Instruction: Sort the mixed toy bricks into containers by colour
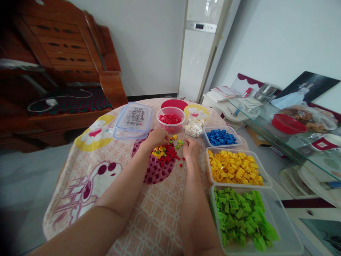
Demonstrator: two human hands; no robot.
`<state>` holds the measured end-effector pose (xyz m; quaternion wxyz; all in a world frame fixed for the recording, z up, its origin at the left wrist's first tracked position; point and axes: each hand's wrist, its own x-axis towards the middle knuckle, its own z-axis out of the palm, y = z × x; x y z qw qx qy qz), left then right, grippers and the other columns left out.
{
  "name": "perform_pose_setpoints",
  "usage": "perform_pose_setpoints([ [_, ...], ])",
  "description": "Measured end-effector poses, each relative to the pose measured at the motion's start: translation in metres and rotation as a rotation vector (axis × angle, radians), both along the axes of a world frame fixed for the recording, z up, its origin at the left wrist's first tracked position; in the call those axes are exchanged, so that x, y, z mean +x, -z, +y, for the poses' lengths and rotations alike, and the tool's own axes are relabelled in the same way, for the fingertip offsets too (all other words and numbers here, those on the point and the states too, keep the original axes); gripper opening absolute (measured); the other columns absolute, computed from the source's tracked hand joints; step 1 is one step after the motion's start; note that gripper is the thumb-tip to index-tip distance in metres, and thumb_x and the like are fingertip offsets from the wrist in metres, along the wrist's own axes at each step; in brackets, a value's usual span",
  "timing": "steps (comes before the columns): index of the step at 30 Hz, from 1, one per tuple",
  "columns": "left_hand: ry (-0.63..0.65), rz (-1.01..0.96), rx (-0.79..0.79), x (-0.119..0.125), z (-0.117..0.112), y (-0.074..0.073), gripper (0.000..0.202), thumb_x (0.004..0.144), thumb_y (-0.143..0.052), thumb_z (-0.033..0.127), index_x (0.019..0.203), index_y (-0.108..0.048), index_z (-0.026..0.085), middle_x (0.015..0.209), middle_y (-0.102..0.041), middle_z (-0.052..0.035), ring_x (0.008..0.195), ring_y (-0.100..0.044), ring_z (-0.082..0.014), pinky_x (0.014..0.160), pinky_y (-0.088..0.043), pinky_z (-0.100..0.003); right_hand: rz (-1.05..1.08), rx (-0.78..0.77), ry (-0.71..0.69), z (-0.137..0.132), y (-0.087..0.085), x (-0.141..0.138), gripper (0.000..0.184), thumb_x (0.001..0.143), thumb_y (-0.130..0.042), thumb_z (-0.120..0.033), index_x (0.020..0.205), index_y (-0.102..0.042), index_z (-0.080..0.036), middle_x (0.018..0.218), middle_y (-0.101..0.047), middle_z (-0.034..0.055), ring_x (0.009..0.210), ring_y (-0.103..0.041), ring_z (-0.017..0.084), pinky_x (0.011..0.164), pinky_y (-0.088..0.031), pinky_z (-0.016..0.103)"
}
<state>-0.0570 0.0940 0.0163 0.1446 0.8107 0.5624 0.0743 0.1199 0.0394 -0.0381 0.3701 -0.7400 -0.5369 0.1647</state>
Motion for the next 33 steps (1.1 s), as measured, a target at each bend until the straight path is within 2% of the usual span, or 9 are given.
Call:
perform_pose_setpoints([
  [3, 0.031, -0.127, -0.037, -0.007, 0.007, 0.001, 0.008, 0.064, -0.072, 0.015, 0.067, -0.079, 0.017, 0.062, -0.071, -0.0059, 0.073, -0.071, -0.0226, 0.071, -0.053, -0.027, 0.003, -0.002, 0.006, -0.001, -0.001, 0.0, 0.03, 0.086, -0.056, -0.027, 0.101, -0.081, -0.021, 0.082, -0.079, 0.0057, 0.079, -0.071, 0.022, 0.075, -0.052, 0.03],
  [6, 0.01, -0.382, -0.095, -0.017, 0.012, -0.004, 0.007, 0.066, -0.07, 0.016, 0.065, -0.077, 0.015, 0.056, -0.068, -0.0033, 0.059, -0.066, -0.0173, 0.063, -0.051, -0.025, -0.004, -0.003, 0.011, -0.002, -0.003, -0.002, 0.029, 0.085, -0.055, -0.027, 0.096, -0.081, -0.022, 0.079, -0.078, 0.005, 0.077, -0.071, 0.022, 0.074, -0.052, 0.03],
  [11, -0.198, -0.92, -0.073, -0.02, 0.015, -0.008, 0.008, 0.072, -0.069, 0.02, 0.075, -0.072, 0.013, 0.057, -0.068, -0.0006, 0.049, -0.061, -0.0115, 0.053, -0.05, -0.022, -0.013, 0.004, 0.011, -0.003, -0.003, -0.003, 0.03, 0.086, -0.053, -0.027, 0.095, -0.081, -0.023, 0.077, -0.077, 0.0041, 0.075, -0.07, 0.021, 0.073, -0.052, 0.029],
  [16, -0.364, -1.168, 0.013, -0.008, 0.018, 0.001, 0.007, 0.074, -0.067, 0.02, 0.078, -0.067, 0.013, 0.058, -0.067, 0.0007, 0.049, -0.062, -0.0112, 0.052, -0.052, -0.022, -0.012, -0.008, 0.006, -0.002, -0.003, -0.002, 0.03, 0.087, -0.054, -0.028, 0.097, -0.081, -0.022, 0.08, -0.078, 0.0046, 0.077, -0.071, 0.021, 0.073, -0.052, 0.029],
  [20, -0.39, -1.191, 0.079, -0.003, 0.018, 0.006, 0.009, 0.077, -0.065, 0.021, 0.08, -0.067, 0.013, 0.062, -0.068, -0.0003, 0.051, -0.063, -0.0112, 0.054, -0.052, -0.021, -0.021, 0.004, 0.007, -0.001, -0.001, -0.002, 0.029, 0.087, -0.055, -0.028, 0.098, -0.081, -0.022, 0.084, -0.079, 0.006, 0.081, -0.072, 0.022, 0.076, -0.052, 0.03],
  [25, -0.402, -1.001, 0.172, -0.005, 0.015, 0.008, 0.016, 0.079, -0.068, 0.028, 0.085, -0.072, 0.014, 0.063, -0.069, 0.0002, 0.055, -0.064, -0.0118, 0.058, -0.049, -0.021, -0.021, 0.017, -0.003, 0.0, 0.001, -0.001, 0.028, 0.087, -0.056, -0.027, 0.095, -0.081, -0.023, 0.083, -0.079, 0.0052, 0.082, -0.072, 0.022, 0.077, -0.053, 0.03],
  [29, -0.417, -0.853, 0.26, -0.007, 0.014, 0.005, 0.02, 0.08, -0.067, 0.028, 0.092, -0.077, 0.016, 0.071, -0.074, -0.0015, 0.07, -0.068, -0.015, 0.067, -0.049, -0.023, -0.017, 0.013, -0.003, 0.0, 0.0, -0.001, 0.027, 0.086, -0.056, -0.027, 0.093, -0.081, -0.023, 0.082, -0.079, 0.0048, 0.081, -0.071, 0.022, 0.077, -0.052, 0.029],
  [33, -0.353, -0.81, 0.269, -0.01, 0.012, -0.003, 0.02, 0.082, -0.063, 0.026, 0.091, -0.078, 0.016, 0.069, -0.073, -0.0018, 0.069, -0.068, -0.0154, 0.066, -0.048, -0.023, -0.026, -0.016, 0.001, -0.001, -0.004, -0.002, 0.028, 0.087, -0.055, -0.027, 0.095, -0.081, -0.022, 0.08, -0.078, 0.0056, 0.077, -0.07, 0.022, 0.074, -0.051, 0.03],
])
